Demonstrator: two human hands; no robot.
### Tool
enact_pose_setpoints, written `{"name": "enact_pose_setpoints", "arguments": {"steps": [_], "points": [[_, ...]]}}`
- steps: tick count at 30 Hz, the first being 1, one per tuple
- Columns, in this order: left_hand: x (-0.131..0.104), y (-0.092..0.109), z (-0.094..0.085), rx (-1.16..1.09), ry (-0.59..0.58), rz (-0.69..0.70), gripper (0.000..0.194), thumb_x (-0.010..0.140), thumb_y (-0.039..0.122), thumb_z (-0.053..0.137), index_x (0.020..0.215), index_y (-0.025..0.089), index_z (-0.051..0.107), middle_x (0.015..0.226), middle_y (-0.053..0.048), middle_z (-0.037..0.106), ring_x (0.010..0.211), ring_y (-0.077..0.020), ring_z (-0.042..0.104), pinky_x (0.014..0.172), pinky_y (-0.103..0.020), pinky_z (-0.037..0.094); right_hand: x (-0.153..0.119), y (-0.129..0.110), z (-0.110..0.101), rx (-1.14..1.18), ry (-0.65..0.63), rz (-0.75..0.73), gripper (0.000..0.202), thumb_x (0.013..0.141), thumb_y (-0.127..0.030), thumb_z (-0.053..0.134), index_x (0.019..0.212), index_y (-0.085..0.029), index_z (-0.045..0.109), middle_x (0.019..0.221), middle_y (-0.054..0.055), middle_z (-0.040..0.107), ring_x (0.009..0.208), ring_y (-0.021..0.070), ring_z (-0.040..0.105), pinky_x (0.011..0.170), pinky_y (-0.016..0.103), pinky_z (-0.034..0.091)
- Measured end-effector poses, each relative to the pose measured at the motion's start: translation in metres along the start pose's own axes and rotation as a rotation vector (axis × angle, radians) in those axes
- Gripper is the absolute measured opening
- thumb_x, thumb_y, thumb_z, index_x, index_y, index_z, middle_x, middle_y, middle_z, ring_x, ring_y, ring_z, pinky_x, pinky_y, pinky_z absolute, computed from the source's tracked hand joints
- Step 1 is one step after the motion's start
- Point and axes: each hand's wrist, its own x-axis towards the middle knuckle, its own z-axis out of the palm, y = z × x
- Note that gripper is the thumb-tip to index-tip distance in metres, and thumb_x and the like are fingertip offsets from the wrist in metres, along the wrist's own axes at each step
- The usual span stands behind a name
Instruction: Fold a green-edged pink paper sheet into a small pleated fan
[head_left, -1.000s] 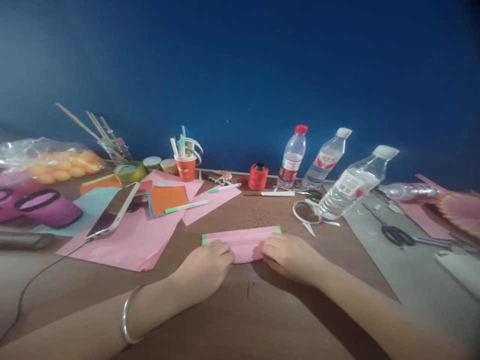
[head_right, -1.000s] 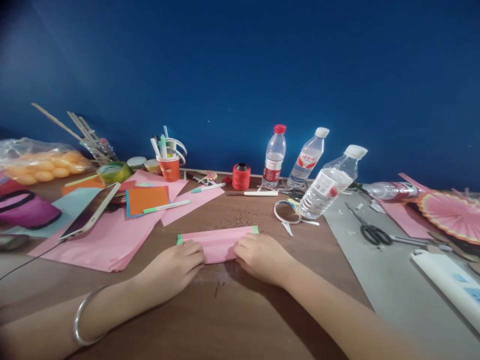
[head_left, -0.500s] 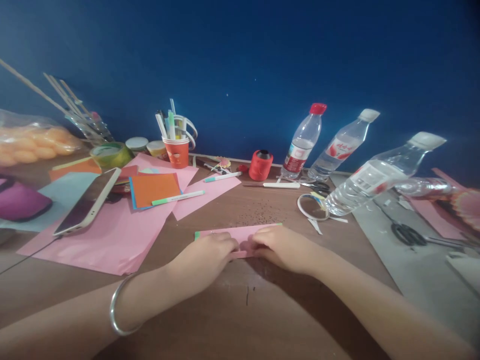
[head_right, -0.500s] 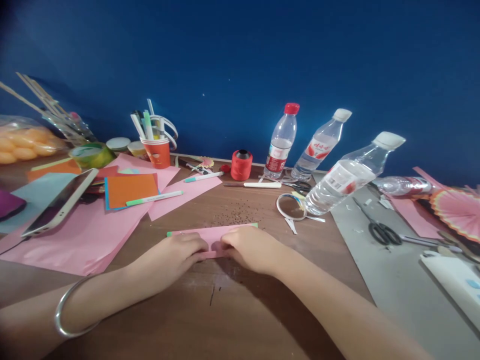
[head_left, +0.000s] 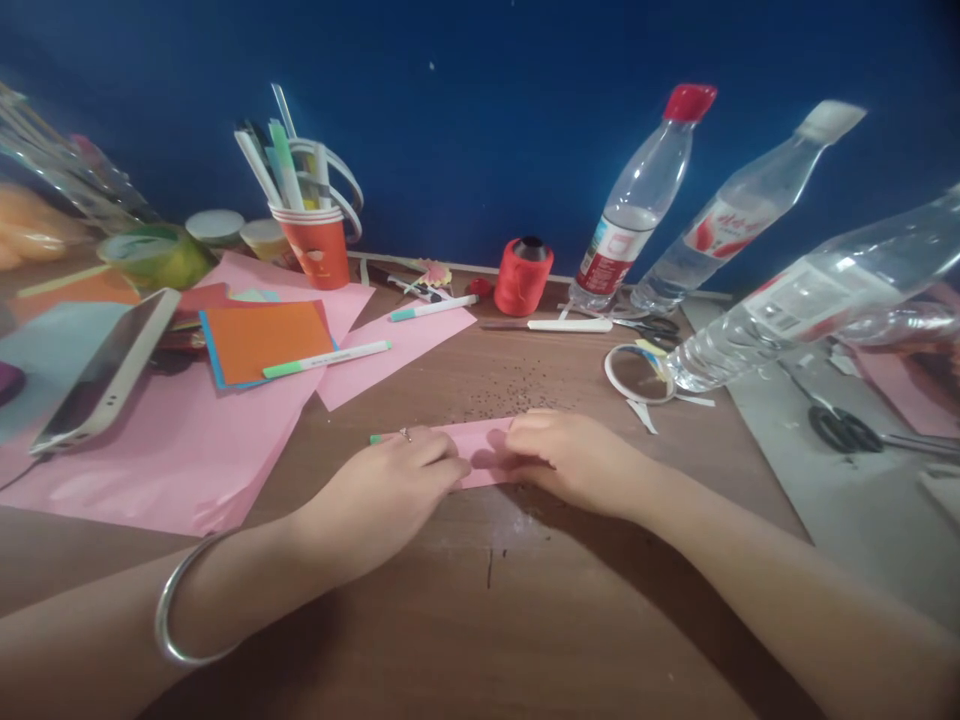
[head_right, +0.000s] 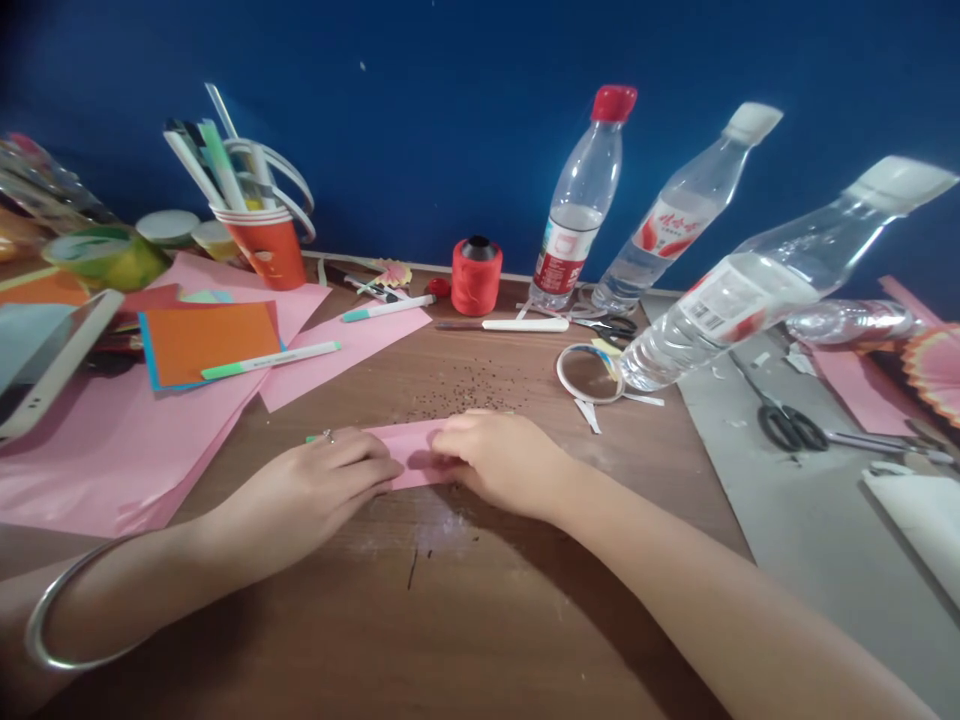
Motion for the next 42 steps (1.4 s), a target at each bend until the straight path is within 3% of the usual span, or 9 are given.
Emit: {"name": "enact_pose_setpoints", "arguments": {"steps": [5, 9, 13, 18, 30, 36, 42], "points": [[-0.0005, -0.0027, 0.0008, 0.061, 0.034, 0.047, 0.026, 0.082, 0.004, 0.042, 0.088, 0.019, 0.062, 0.085, -0.004, 0.058, 0.08, -0.0201, 0.053, 0.071, -0.033, 0.043, -0.0008, 0.005, -0.0002, 0.015, -0.017, -0.042, 0.011, 0.088, -0.026, 0.056, 0.088, -0.023, 0.067, 0.085, 0.0, 0.064, 0.083, 0.0137, 0.056, 0.071, 0.025, 0.04], [0.001, -0.0043, -0.0006, 0.051, 0.038, 0.104, 0.025, 0.091, 0.016, 0.04, 0.093, 0.02, 0.065, 0.088, -0.004, 0.059, 0.083, -0.0195, 0.054, 0.076, -0.035, 0.042, -0.0018, 0.0085, -0.0009, 0.023, -0.037, -0.045, 0.013, 0.083, -0.027, 0.062, 0.095, -0.026, 0.068, 0.091, -0.001, 0.065, 0.087, 0.0144, 0.058, 0.072, 0.025, 0.041], [0.002, -0.0037, -0.0017, -0.025, 0.03, 0.049, 0.028, 0.094, 0.024, 0.037, 0.094, 0.021, 0.065, 0.091, -0.004, 0.06, 0.086, -0.0187, 0.055, 0.079, -0.034, 0.042, -0.0011, 0.009, -0.0015, -0.006, -0.052, -0.063, 0.011, 0.083, -0.027, 0.062, 0.093, -0.026, 0.068, 0.09, -0.002, 0.065, 0.086, 0.0142, 0.057, 0.073, 0.026, 0.04], [0.0042, -0.0023, -0.0047, -0.155, 0.026, -0.012, 0.024, 0.092, 0.025, 0.042, 0.096, 0.024, 0.066, 0.092, -0.001, 0.061, 0.088, -0.0163, 0.057, 0.08, -0.031, 0.042, -0.0021, 0.0085, -0.0021, -0.046, -0.034, -0.089, 0.011, 0.083, -0.029, 0.063, 0.093, -0.028, 0.068, 0.089, -0.004, 0.065, 0.082, 0.0125, 0.056, 0.071, 0.025, 0.04], [0.0028, 0.0011, -0.006, -0.145, 0.001, -0.033, 0.025, 0.092, 0.025, 0.041, 0.094, 0.025, 0.066, 0.087, -0.001, 0.061, 0.084, -0.0163, 0.059, 0.076, -0.03, 0.044, -0.0021, 0.0063, -0.0023, -0.017, -0.05, -0.061, 0.011, 0.082, -0.028, 0.064, 0.092, -0.028, 0.069, 0.085, -0.003, 0.065, 0.081, 0.0143, 0.055, 0.071, 0.026, 0.038], [0.0015, -0.0011, -0.0021, -0.1, 0.019, 0.015, 0.035, 0.09, 0.017, 0.042, 0.112, 0.036, 0.061, 0.091, -0.001, 0.06, 0.09, -0.0179, 0.058, 0.081, -0.033, 0.046, -0.0019, 0.0066, -0.0007, -0.032, -0.024, -0.07, 0.014, 0.083, -0.028, 0.063, 0.096, -0.028, 0.069, 0.088, -0.002, 0.066, 0.081, 0.0144, 0.054, 0.07, 0.026, 0.038], [0.002, -0.0019, -0.0013, -0.077, 0.032, 0.063, 0.036, 0.089, 0.015, 0.043, 0.113, 0.034, 0.061, 0.099, -0.002, 0.06, 0.096, -0.0191, 0.056, 0.086, -0.034, 0.045, -0.0037, 0.0096, 0.0038, -0.087, -0.013, -0.122, 0.016, 0.088, -0.029, 0.056, 0.096, -0.034, 0.069, 0.09, -0.005, 0.066, 0.079, 0.0127, 0.052, 0.068, 0.025, 0.037]]}}
